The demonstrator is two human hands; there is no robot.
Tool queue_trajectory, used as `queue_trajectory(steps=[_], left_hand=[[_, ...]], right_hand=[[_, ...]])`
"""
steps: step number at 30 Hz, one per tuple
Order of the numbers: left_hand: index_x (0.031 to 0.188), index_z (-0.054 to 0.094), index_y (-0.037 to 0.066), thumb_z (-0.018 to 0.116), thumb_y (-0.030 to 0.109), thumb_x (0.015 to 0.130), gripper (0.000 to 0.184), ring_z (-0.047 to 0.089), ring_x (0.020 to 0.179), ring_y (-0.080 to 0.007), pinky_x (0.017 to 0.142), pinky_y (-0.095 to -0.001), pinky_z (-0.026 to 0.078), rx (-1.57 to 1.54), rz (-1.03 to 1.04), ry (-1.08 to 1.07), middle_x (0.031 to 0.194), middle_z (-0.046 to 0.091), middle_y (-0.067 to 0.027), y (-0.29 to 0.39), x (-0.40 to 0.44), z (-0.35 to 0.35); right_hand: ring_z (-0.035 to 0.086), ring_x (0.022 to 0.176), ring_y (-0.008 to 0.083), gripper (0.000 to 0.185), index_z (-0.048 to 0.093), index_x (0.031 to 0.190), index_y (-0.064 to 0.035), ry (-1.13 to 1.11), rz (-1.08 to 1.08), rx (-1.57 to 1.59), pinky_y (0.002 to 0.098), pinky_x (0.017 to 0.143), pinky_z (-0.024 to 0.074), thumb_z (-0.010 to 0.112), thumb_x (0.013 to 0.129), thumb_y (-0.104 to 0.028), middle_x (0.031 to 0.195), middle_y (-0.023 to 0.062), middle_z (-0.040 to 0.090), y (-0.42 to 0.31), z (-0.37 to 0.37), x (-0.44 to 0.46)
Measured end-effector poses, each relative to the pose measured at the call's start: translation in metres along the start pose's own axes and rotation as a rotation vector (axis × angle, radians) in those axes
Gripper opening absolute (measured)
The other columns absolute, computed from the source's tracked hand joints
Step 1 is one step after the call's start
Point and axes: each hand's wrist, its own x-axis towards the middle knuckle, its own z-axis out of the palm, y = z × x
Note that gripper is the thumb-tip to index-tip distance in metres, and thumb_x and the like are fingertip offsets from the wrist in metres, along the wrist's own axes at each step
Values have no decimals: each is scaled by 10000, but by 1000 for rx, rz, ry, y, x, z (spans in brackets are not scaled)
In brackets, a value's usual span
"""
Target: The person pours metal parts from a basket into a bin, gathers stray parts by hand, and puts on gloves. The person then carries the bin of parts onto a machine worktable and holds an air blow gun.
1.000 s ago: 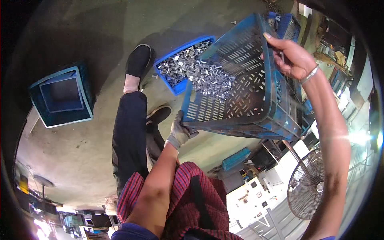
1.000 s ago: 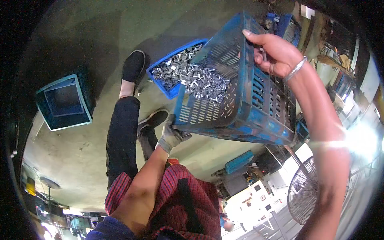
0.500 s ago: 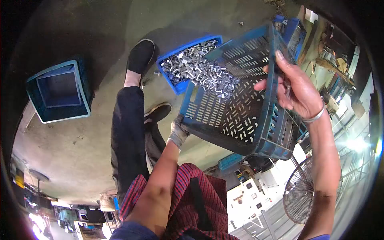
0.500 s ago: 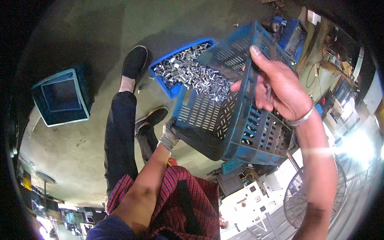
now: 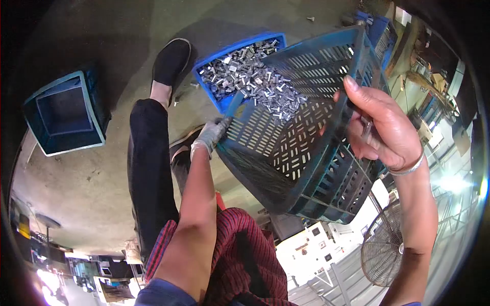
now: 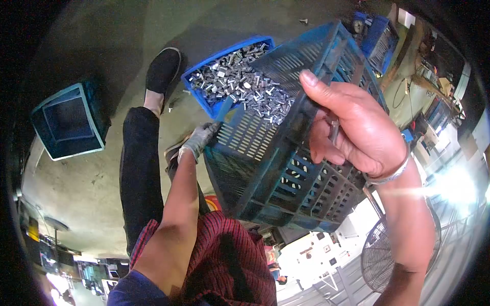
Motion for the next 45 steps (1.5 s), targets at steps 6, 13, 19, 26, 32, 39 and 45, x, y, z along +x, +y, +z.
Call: queue_trajectory(steps=[6,13,19,26,32,39,45], left_hand=[[1107,548,-32,360,533,876,638,538,964,-261,857,-362,390,-33,101,-40,1025,601,-177,-25,33,32],[1093,544,-73,283,605,861,763,524,1056,-333,880,-393,374,23,-241,-46,1062,578,-239,8,13,57],[1073,565,-70,319,624,846,771,563,985,-322,841,-391,406,-67,-291,-39,992,609,-219,2,18,74],[993,608,-39,354,588,862,688,596,840,-251,753,-369,450,-209,-225,-75,871,634,-171,-26,34,92],[1041,588,-55,341,573,872,696,591,908,-298,805,-369,433,9,-203,-17,957,622,-200,-38,37,97],[1053,580,-55,332,611,852,738,574,966,-300,841,-361,414,45,-163,-115,998,612,-208,-35,28,86],[1014,592,-47,316,626,848,746,571,906,-290,834,-374,401,35,-145,-124,937,614,-189,-3,-11,62]], right_hand=[[414,290,126,459,526,663,25,-47,-6,-87,210,285,267,499,896,-369,501,174,561,-23,-4,15],[378,262,61,529,580,655,62,80,-12,-191,158,235,234,465,906,-389,464,87,539,-75,5,39],[434,268,116,533,511,519,-22,-22,54,-363,196,256,328,478,897,-396,400,87,492,-70,0,25],[390,249,120,526,552,612,53,-11,-19,-297,203,255,303,428,926,-351,396,94,477,-43,-11,1],[363,241,129,320,452,833,-8,29,-20,-276,242,463,470,409,936,-308,444,95,474,-20,-27,-13],[439,280,152,388,474,734,11,114,49,-132,234,256,314,441,924,-325,542,153,555,4,-35,-23],[437,275,164,367,473,745,-4,193,-5,-85,237,254,312,430,926,-320,561,172,564,20,-39,-48]])
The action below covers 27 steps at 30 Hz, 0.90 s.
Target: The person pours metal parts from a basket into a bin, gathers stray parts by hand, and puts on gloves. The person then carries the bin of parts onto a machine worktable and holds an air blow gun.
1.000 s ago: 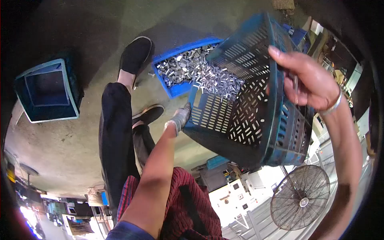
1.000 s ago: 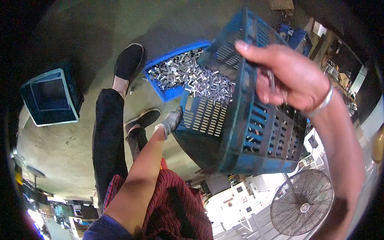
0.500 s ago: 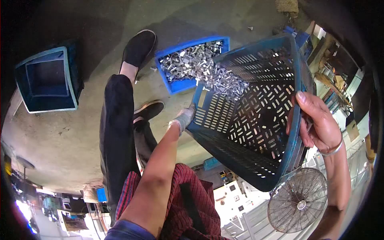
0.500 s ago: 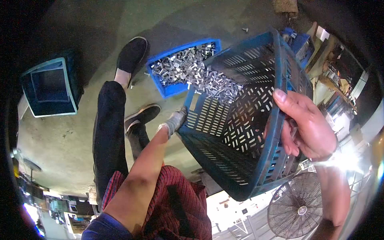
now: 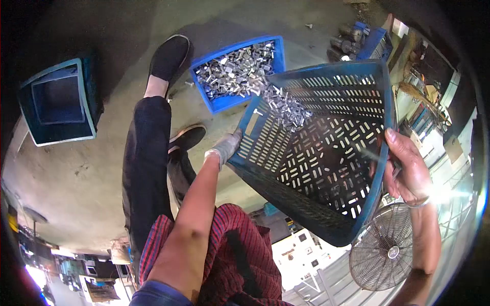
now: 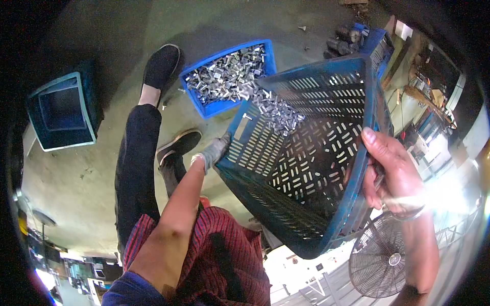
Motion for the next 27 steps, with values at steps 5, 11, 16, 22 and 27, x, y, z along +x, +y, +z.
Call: queue_trajectory(steps=[5,11,16,22,27], left_hand=[[1063,569,-56,309,640,837,777,554,959,-292,853,-383,386,108,54,79,986,603,-189,-7,4,-6],[1151,526,-20,262,539,883,674,462,1146,-361,959,-383,325,178,39,75,1159,528,-243,-6,-5,-9],[1067,566,-33,271,556,876,686,522,1061,-366,917,-393,360,225,17,1,1071,574,-241,14,-39,-37],[1086,561,-36,298,543,870,672,459,1147,-356,948,-398,338,249,22,33,1145,528,-256,-12,-18,-19],[1058,584,-2,282,552,866,659,522,1065,-352,897,-400,361,450,81,-3,1061,573,-245,18,-52,-51]], right_hand=[[402,263,150,377,472,731,-16,-4,-91,-16,234,260,307,437,920,-340,535,138,549,1,10,-14],[399,266,139,398,487,744,-7,12,-12,-10,223,265,291,442,918,-362,565,153,568,1,8,-10],[391,264,141,362,484,735,-37,14,-161,162,220,275,312,467,907,-354,539,130,551,15,25,-30],[353,265,107,429,506,697,-28,23,58,40,202,250,259,427,920,-387,484,84,498,24,-7,-1],[369,269,110,411,497,693,-22,102,-73,239,203,260,294,446,916,-362,540,117,545,24,18,-55]])
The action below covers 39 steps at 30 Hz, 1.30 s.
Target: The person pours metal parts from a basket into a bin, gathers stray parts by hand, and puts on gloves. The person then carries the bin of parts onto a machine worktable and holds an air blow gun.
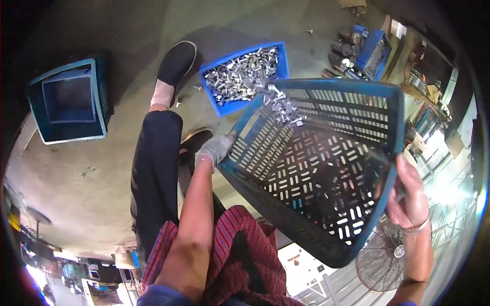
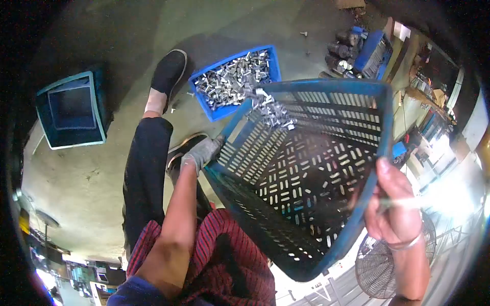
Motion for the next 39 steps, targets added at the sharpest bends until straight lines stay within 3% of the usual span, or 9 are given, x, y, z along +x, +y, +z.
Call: queue_trajectory(steps=[2,4,7,13,20,26,32,36,39], left_hand=[[1071,580,5,273,556,860,665,517,1073,-353,910,-394,358,-27,-21,-23,1077,568,-241,1,18,18],[1104,561,-6,286,554,858,671,486,1118,-347,943,-380,342,59,29,20,1136,540,-238,-13,40,54],[1123,548,-12,290,545,860,668,464,1145,-347,962,-371,330,8,-50,-71,1175,519,-233,1,8,37],[1049,577,-34,265,553,879,686,501,1084,-360,930,-400,351,200,-66,-25,1126,536,-253,25,-19,-24],[1035,590,-21,305,560,856,672,538,1016,-377,882,-401,373,27,-28,-169,1068,573,-242,-11,16,40],[1045,595,4,457,507,807,574,570,951,-354,824,-393,405,166,222,-28,987,610,-227,46,-23,-13],[910,628,6,645,218,716,288,546,649,-134,619,-298,452,-207,456,-90,740,618,-42,121,-20,-85],[900,624,-7,640,155,693,263,560,630,-147,597,-317,463,-201,447,245,745,628,-60,192,-54,-129],[920,615,-18,656,143,672,298,584,624,-185,588,-318,481,-178,610,504,760,633,-79,226,-57,-161]], right_hand=[[349,264,95,446,490,627,-36,205,11,24,195,283,293,445,916,-371,492,72,514,3,-17,26],[339,239,89,498,520,601,-29,-43,44,-200,188,242,278,417,923,-395,395,26,438,5,-51,55],[390,273,91,463,527,707,-8,78,238,27,186,243,284,416,921,-404,494,87,519,21,-40,44],[420,263,173,341,471,818,-34,-22,10,163,233,221,287,374,944,-335,613,196,571,31,-37,3],[443,277,147,428,510,688,-38,91,231,178,218,227,279,410,926,-380,532,131,552,58,-72,30],[417,345,95,485,526,756,-30,182,148,192,194,308,303,429,891,-485,509,22,469,75,-111,23],[422,382,45,444,544,998,-30,303,-323,103,152,312,273,410,914,-444,728,82,607,71,-185,52],[505,530,30,362,531,1054,-24,489,-622,190,138,354,288,456,917,-351,1032,127,615,61,-217,76],[518,531,58,265,579,942,-33,536,-430,93,176,391,331,528,870,-283,878,80,630,109,-221,84]])
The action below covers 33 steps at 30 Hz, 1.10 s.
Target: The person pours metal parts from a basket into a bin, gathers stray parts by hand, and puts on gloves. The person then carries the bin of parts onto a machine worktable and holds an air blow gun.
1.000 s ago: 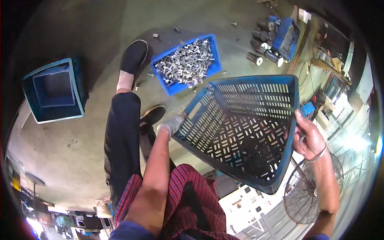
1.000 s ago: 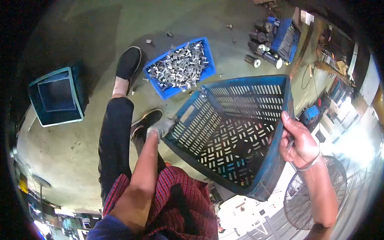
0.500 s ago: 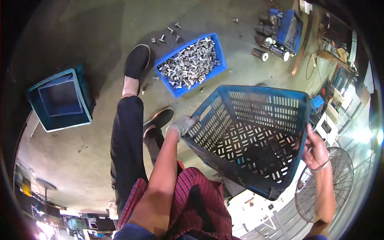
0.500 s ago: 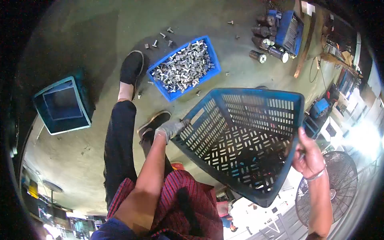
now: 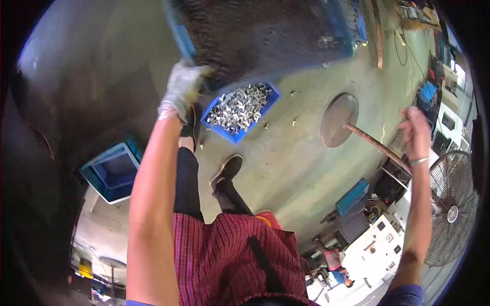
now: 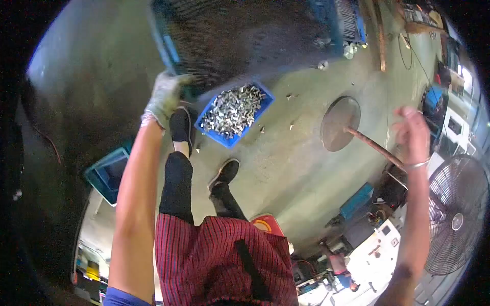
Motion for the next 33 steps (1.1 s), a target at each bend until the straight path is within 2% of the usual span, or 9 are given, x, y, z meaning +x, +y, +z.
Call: queue_trajectory(steps=[5,9,10,13,20,23,25,32,33], left_hand=[[871,593,-111,615,100,743,248,630,690,-212,583,-309,508,-7,105,181,836,631,-157,16,45,-67],[986,592,-35,593,143,771,279,612,646,-185,524,-270,491,-97,-103,310,821,620,-106,32,51,-70],[1082,564,5,555,198,828,319,609,700,-175,544,-255,477,-139,-94,69,857,610,-89,19,69,-82],[1081,546,-19,572,245,840,359,601,847,-194,720,-294,482,-380,-89,-13,955,606,-123,19,84,-19],[1320,342,25,408,402,902,567,551,921,-207,816,-296,411,19,-49,-88,1114,542,-136,-3,-28,106],[1215,477,63,482,396,867,482,597,701,-173,541,-249,456,-87,-405,-19,947,613,-144,-29,-105,132],[1213,475,61,459,416,874,491,632,732,-212,565,-274,477,-241,-758,59,960,621,-175,-43,-133,145],[1259,397,0,446,389,896,534,617,815,-253,695,-326,482,-385,-759,-23,1032,592,-196,-91,-123,170],[1259,397,0,446,389,896,534,617,815,-253,695,-326,482,-381,-757,-25,1032,592,-196,-92,-124,170]], right_hand=[[587,575,127,153,586,895,-35,-121,296,127,237,431,449,614,789,-141,725,45,586,105,54,-60],[562,512,129,88,591,853,-5,-169,419,138,255,403,452,610,777,-44,692,54,573,226,123,-48],[560,506,132,91,590,855,-3,-165,456,155,264,403,455,610,776,-43,686,56,570,259,143,-40],[557,497,143,105,594,864,-6,-135,596,190,293,417,477,619,773,-53,680,67,570,340,203,-11],[635,615,225,243,554,985,26,16,771,300,316,484,531,610,804,-128,787,114,612,407,314,61],[636,622,240,312,533,1028,37,118,996,236,315,485,545,626,806,-162,813,138,606,425,347,83],[632,627,245,377,502,1050,54,204,1069,350,318,513,563,660,786,-164,830,154,596,432,364,82],[612,628,210,311,499,1032,62,341,999,757,313,545,568,638,779,-53,817,140,584,455,368,86],[613,630,205,280,511,1015,63,281,803,761,308,546,566,624,782,-42,814,138,586,446,365,90]])
